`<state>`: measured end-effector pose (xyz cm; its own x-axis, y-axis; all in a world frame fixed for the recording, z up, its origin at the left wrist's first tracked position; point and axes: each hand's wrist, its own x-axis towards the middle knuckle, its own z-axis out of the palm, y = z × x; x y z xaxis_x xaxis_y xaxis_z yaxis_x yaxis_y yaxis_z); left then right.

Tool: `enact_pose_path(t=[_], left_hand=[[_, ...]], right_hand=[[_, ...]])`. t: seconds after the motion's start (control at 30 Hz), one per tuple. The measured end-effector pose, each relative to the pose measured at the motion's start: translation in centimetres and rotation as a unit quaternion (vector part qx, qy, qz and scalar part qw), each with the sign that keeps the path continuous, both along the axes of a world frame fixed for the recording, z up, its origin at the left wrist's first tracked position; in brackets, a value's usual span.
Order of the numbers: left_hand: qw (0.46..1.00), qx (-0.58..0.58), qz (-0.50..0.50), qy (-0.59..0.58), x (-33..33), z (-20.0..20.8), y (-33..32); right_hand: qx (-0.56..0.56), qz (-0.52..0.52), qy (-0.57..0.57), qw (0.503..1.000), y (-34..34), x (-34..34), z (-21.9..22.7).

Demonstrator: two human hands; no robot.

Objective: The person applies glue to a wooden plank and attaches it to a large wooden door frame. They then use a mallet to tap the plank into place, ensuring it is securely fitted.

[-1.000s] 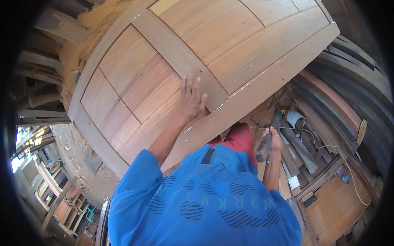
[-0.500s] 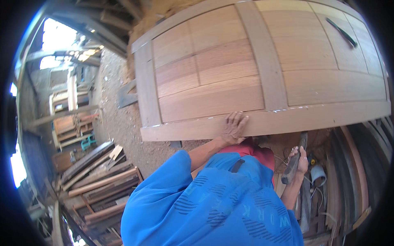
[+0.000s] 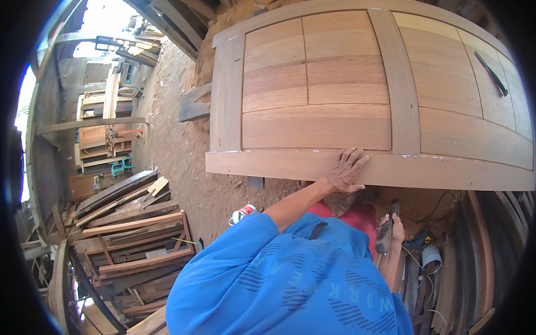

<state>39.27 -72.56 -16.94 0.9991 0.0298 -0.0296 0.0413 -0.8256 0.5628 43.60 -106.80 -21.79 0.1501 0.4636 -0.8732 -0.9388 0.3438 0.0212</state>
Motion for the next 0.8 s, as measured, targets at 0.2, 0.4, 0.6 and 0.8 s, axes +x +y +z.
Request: enact_pose_path(t=[0.2, 0.4, 0.6, 0.8], left_hand=[[0.969, 0.081, 0.234, 0.002, -6.3, -5.2, 11.6], [0.82, 0.089, 0.552, 0.122, -18.0, 1.0, 39.1], [0.798, 0.04, 0.582, 0.151, -28.5, -0.6, 51.5], [0.811, -0.147, 0.553, 0.12, -28.3, -3.5, 52.0]], right_hand=[[0.0, -0.086, 0.023, 0.996, 5.5, -4.0, 2.0], [-0.083, -0.195, -0.052, 0.976, 7.6, -14.1, 5.3], [-0.116, -0.316, -0.033, 0.941, 11.8, -24.6, 8.1], [-0.086, -0.286, -0.04, 0.954, 24.4, -23.4, 12.5]])
